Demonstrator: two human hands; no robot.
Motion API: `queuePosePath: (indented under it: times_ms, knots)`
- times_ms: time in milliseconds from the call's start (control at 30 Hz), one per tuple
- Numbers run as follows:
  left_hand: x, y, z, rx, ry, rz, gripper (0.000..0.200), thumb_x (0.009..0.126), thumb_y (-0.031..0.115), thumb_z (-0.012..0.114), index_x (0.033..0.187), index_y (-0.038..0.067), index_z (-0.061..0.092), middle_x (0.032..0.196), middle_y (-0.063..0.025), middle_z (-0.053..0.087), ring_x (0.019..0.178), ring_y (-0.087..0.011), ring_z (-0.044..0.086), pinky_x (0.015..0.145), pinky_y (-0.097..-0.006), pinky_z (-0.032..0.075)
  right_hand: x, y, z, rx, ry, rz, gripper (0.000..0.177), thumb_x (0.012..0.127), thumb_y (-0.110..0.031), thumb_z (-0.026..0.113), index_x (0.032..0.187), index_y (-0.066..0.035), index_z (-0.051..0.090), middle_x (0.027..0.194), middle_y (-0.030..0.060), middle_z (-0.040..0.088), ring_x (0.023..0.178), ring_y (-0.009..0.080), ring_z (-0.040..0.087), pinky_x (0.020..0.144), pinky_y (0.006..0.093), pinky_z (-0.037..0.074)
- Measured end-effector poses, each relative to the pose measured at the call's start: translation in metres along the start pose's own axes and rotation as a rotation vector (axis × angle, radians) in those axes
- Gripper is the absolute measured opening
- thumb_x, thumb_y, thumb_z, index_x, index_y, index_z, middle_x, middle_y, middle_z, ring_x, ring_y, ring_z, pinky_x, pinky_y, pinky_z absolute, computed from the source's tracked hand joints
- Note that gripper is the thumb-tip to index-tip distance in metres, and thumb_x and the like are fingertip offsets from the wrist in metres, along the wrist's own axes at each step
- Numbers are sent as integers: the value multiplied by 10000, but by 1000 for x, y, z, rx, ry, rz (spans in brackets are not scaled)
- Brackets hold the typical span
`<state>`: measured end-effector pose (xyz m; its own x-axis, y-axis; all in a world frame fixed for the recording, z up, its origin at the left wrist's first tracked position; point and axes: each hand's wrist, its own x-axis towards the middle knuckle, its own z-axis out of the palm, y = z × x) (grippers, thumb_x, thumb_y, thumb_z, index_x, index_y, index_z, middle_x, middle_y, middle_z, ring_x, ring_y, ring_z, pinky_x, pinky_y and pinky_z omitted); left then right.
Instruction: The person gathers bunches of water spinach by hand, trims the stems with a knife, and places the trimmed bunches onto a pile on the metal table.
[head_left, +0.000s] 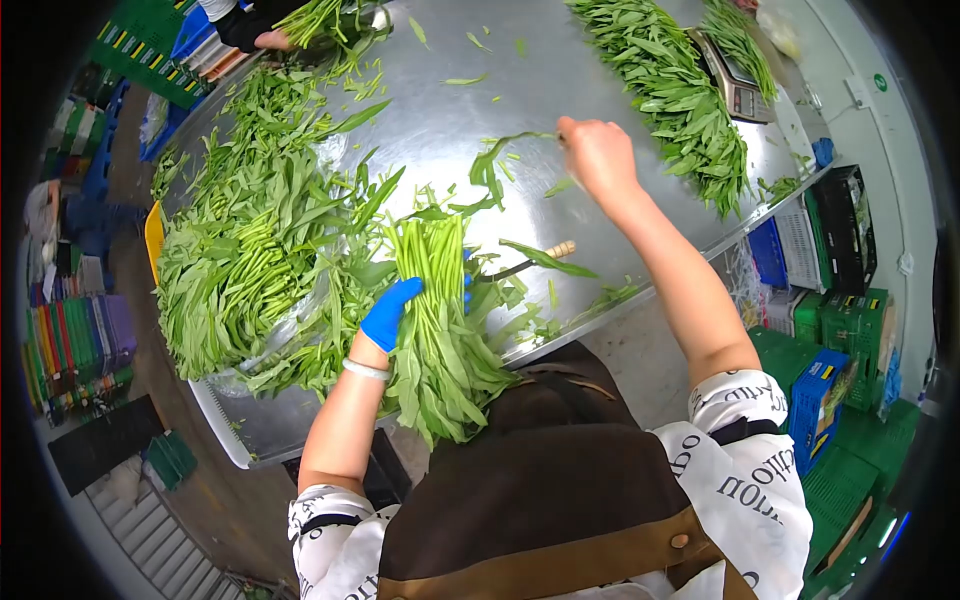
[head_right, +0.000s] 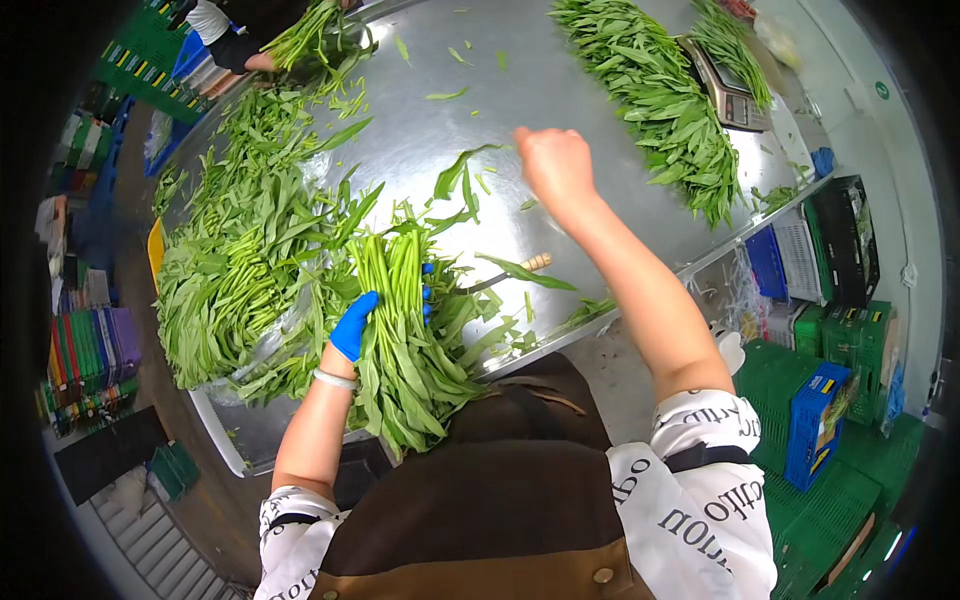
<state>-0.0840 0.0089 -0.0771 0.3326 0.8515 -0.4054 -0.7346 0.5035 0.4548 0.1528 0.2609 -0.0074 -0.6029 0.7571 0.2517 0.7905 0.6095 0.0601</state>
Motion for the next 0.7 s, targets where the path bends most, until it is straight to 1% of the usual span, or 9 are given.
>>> queuePosePath:
  times_ms: [67,167,233,300,400,467,567,633,700]
  knots:
    - [3,0,-3,-16,-24,14,685,860,271,573,1416,-41,325,1367,-210,472,1174,-320,542,1025,-430,422,-1,12,4,75,-25,91,68,703,-93,593,765,-68,581,715,122,633,811,291,609,710,406,476]
    - [2,4,11,43,83,-4,662,842,221,576,1403,-47,348,1353,-203,488,1162,-300,554,1009,-417,440,-11,-5,-4,-33,198,-284,328,844,-203,593,1162,-128,584,1154,152,604,1095,272,568,888,414,464]
    - [8,3,16,66,95,-44,590,840,149,549,1370,-55,392,1312,-207,523,1127,-298,580,994,-416,458,-23,-41,-1,492,-186,-236,480,845,-232,565,1314,-172,478,1343,126,486,1232,276,473,1025,438,378]
    - [15,0,8,163,92,-135,548,849,126,531,1353,-56,414,1290,-205,540,1114,-297,589,997,-423,458,-45,-71,-42,242,102,-922,444,819,-228,554,1255,-155,513,1315,88,514,1205,261,491,1041,443,367]
    - [34,-19,-14,503,-70,-235,506,848,119,636,1316,-9,493,1258,-143,572,1172,-234,545,1030,-381,424,-51,-84,-21,294,336,-1157,395,791,-211,561,1180,-144,546,1216,105,573,1121,256,550,1020,422,413]
    - [37,-14,22,636,-289,-257,538,834,139,687,1329,36,502,1309,-93,544,1223,-203,488,1045,-353,391,-56,-77,-27,266,208,-1180,352,782,-192,565,1131,-143,560,1092,99,610,1031,255,589,989,407,445]
    - [33,2,54,882,-186,-274,557,843,180,694,1340,33,492,1339,-97,519,1220,-197,489,1043,-344,387,-72,-63,-15,291,-30,-1069,330,757,-154,579,1085,-118,574,847,62,607,753,249,611,803,398,516]
    - [30,19,60,939,107,-111,600,856,221,686,1371,22,452,1343,-96,515,1204,-182,489,1029,-324,387,-84,-47,7,312,-92,-879,361,727,-138,614,1084,-108,576,800,54,587,662,246,583,678,397,522]
    - [21,57,43,994,392,311,451,891,170,619,1295,0,515,1259,-101,573,1116,-189,541,1006,-310,403,-86,-21,8,198,-741,-527,398,705,-88,637,1097,-73,567,776,61,574,610,207,562,561,392,483]
